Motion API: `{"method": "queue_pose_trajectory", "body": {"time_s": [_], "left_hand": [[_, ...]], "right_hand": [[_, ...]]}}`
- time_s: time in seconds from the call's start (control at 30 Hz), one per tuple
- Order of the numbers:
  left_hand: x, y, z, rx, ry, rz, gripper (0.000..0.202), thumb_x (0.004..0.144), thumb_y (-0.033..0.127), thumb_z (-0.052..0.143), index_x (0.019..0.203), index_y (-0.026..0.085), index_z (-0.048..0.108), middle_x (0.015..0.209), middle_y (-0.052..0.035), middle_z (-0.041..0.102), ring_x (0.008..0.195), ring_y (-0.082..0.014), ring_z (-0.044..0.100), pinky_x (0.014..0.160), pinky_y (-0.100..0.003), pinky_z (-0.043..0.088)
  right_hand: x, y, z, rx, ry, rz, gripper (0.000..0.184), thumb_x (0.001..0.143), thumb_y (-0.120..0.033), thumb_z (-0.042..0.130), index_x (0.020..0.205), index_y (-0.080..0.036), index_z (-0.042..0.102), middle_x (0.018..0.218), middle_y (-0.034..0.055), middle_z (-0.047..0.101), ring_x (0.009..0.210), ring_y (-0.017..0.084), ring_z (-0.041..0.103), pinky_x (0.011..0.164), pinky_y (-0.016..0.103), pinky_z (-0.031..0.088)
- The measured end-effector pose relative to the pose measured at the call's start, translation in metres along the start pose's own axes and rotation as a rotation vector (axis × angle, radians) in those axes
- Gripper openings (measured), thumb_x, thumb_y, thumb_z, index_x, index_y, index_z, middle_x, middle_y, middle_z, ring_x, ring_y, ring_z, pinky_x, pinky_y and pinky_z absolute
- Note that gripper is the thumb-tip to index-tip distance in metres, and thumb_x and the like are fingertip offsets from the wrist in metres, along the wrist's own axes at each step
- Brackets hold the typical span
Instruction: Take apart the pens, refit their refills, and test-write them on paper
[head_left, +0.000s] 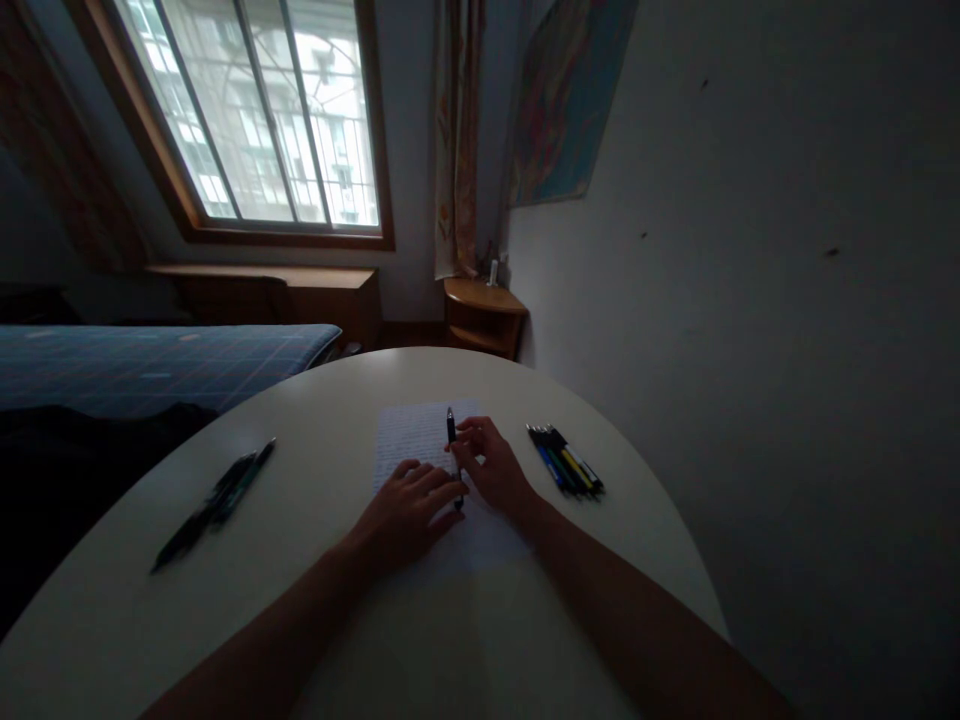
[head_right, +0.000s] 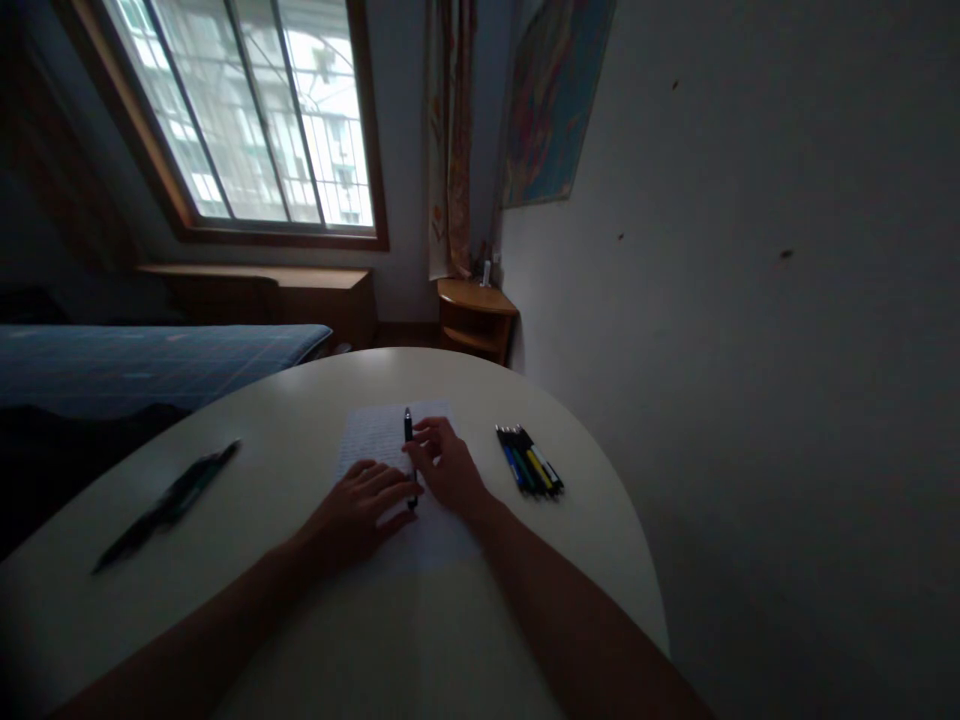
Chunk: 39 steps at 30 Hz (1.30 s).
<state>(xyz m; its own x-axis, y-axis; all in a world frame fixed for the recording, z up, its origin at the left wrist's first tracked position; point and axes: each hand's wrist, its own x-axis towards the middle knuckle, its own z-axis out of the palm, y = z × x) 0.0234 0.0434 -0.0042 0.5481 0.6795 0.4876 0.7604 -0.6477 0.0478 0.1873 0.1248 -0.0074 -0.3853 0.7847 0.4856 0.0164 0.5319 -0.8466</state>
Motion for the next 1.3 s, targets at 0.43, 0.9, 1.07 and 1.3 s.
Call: {"method": "queue_pose_trajectory", "body": {"time_s": [0.43,0.9,1.07,1.3], "left_hand": [[0.0012,-0.0005,-0.0013,0.038,-0.015,0.017,0.022,0.094,0.031,0.054,0.115,0.025,0.058,0.106,-0.0034,0.067,0.096,-0.0209,0.061,0.092,-0.04,0.039],[0.0019,-0.0003,-0.0004,0.049,0.014,0.011,0.019,0.094,0.028,0.055,0.111,0.024,0.06,0.103,-0.0039,0.068,0.093,-0.0204,0.061,0.089,-0.04,0.04],[0.0015,0.0006,-0.0014,0.031,0.002,-0.005,0.031,0.093,0.03,0.056,0.124,0.026,0.056,0.104,-0.0041,0.068,0.094,-0.0218,0.06,0.09,-0.042,0.041],[0.0009,-0.0038,-0.0039,-0.079,0.214,-0.206,0.021,0.095,0.021,0.043,0.112,0.019,0.056,0.094,-0.0062,0.068,0.087,-0.0197,0.063,0.085,-0.039,0.048]], "right_hand": [[-0.0004,0.0028,0.0001,-0.007,-0.003,0.002,0.027,0.087,-0.034,0.06,0.108,-0.022,0.047,0.09,0.0027,0.065,0.074,0.014,0.065,0.065,0.027,0.051],[0.0,-0.0015,-0.0001,-0.032,0.004,-0.004,0.022,0.087,-0.033,0.06,0.104,-0.023,0.051,0.088,0.0015,0.064,0.068,0.012,0.062,0.062,0.024,0.049],[0.0014,-0.002,-0.0012,-0.023,0.017,0.01,0.017,0.088,-0.031,0.057,0.102,-0.022,0.056,0.087,0.0013,0.066,0.066,0.011,0.061,0.059,0.022,0.048],[0.0056,-0.0013,-0.0061,0.042,0.089,0.076,0.022,0.092,-0.035,0.049,0.107,-0.022,0.059,0.09,0.0023,0.068,0.064,0.01,0.059,0.057,0.022,0.046]]}}
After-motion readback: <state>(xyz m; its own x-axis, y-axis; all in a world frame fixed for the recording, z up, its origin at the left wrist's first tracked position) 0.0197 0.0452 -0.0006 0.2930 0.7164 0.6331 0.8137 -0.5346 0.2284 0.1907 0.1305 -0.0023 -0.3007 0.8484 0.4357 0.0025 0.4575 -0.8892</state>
